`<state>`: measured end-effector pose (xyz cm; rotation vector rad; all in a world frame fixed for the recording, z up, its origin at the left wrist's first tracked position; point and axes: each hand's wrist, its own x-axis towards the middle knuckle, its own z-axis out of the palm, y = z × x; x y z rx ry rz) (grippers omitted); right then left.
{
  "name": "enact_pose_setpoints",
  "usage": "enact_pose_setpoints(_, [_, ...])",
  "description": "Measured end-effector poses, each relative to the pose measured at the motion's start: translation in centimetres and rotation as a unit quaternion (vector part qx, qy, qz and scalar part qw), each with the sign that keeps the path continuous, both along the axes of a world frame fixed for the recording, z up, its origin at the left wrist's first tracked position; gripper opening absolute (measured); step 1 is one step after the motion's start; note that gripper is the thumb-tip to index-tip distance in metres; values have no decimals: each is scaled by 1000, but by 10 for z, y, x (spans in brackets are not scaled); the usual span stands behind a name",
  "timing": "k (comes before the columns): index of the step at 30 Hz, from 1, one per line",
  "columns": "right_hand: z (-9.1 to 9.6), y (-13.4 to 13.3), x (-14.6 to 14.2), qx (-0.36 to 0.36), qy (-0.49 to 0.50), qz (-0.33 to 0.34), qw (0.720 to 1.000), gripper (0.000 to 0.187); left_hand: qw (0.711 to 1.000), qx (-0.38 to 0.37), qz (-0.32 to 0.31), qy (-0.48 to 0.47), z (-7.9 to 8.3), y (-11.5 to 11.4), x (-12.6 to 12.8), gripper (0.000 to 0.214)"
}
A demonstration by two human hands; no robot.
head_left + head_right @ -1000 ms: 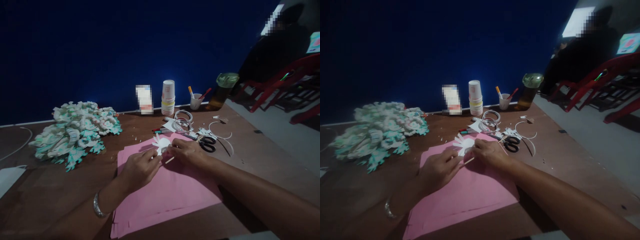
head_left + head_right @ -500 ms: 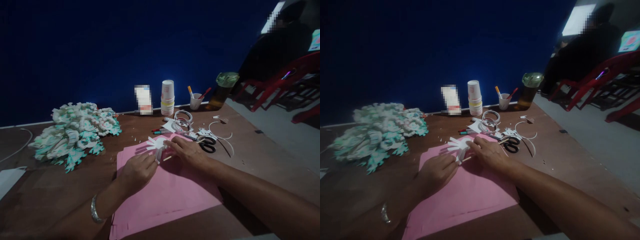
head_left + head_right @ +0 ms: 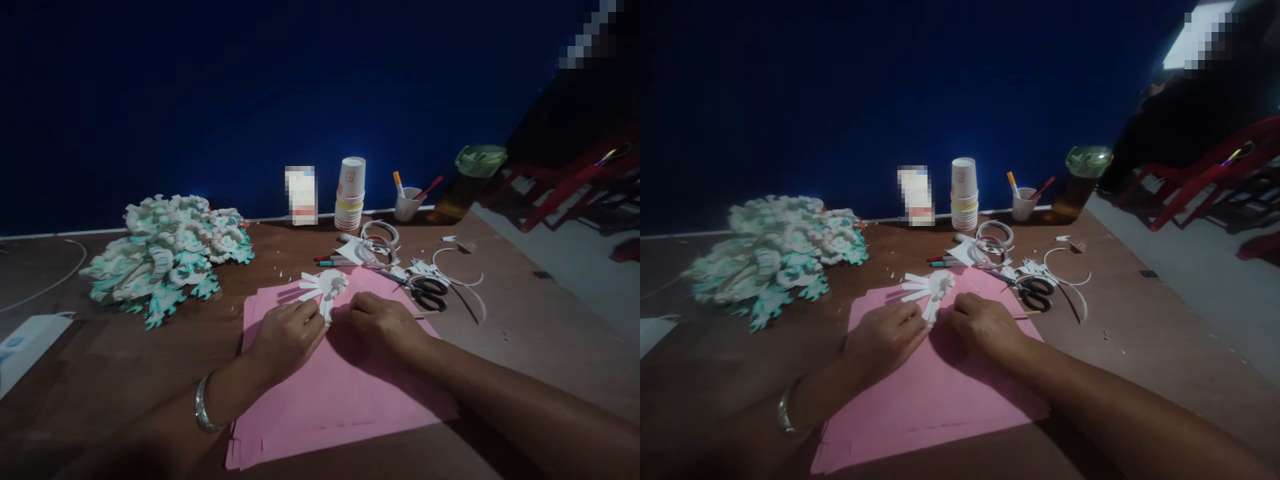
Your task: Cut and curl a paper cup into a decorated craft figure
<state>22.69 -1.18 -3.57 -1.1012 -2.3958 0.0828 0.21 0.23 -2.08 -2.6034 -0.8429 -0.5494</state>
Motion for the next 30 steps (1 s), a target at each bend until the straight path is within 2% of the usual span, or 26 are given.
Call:
enact_pose_setpoints(8, [-2, 1, -2, -19, 19, 34, 999, 31, 999, -46, 17, 8, -1, -1, 3, 21])
enact_pose_setpoints(16, [0, 5, -3, 24, -32, 53, 998, 11, 980, -184, 41, -69, 1, -2, 4, 9])
enact_pose_setpoints(19, [-1, 4, -3, 35, -55, 67, 996, 13, 983, -171, 29, -60, 0, -1, 4, 10])
enact_pose_setpoints(26, [-1, -1, -7, 22, -32, 49, 998, 9, 998, -63, -24, 0, -2, -3, 6, 21])
enact_pose_setpoints(30, [-5, 2, -8, 22, -40, 49, 998, 12, 997, -74, -32, 11, -1, -6, 6, 18])
